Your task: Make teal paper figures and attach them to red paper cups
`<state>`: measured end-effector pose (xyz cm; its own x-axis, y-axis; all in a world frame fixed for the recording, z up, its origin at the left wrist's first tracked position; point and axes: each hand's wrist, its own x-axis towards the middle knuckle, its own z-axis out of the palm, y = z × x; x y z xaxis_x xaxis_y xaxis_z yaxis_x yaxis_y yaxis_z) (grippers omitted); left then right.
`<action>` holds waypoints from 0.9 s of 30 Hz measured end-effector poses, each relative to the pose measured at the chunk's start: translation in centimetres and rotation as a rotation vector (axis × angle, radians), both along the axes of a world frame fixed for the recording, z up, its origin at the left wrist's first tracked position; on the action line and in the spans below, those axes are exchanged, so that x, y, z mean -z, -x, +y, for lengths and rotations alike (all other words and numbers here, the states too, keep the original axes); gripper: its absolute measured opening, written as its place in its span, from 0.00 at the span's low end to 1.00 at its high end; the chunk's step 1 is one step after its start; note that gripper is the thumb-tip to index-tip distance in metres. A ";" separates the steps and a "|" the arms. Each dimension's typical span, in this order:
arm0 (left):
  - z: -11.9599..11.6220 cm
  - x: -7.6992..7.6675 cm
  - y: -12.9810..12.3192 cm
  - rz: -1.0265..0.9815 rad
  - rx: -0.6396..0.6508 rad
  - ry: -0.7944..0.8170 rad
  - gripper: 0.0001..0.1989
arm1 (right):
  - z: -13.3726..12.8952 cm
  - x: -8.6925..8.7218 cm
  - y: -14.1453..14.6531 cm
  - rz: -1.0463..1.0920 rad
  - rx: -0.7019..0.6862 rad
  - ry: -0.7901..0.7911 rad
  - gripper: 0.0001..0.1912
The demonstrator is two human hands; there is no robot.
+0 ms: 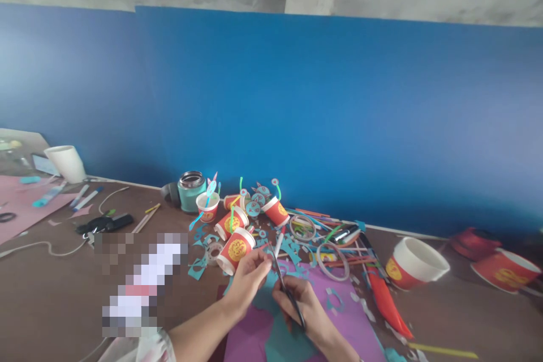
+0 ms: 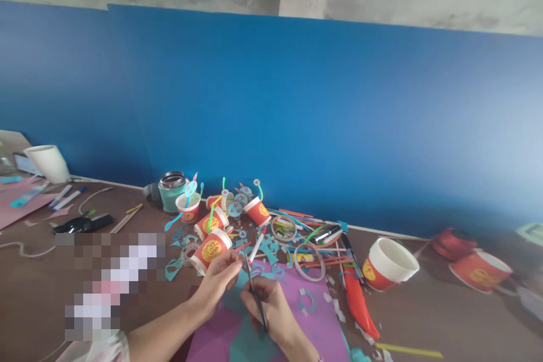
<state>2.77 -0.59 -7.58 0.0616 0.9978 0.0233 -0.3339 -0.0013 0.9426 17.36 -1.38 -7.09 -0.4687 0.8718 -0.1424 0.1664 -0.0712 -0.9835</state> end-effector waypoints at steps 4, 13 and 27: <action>0.0 0.1 0.0 -0.013 0.004 0.006 0.16 | -0.1 0.2 -0.1 -0.031 0.012 -0.021 0.15; 0.0 -0.1 0.0 0.005 -0.016 0.014 0.17 | 0.1 0.4 -0.1 -0.037 0.025 -0.016 0.16; -0.2 -0.1 0.0 0.045 0.024 -0.012 0.16 | 0.0 0.0 0.0 -0.017 0.010 -0.017 0.19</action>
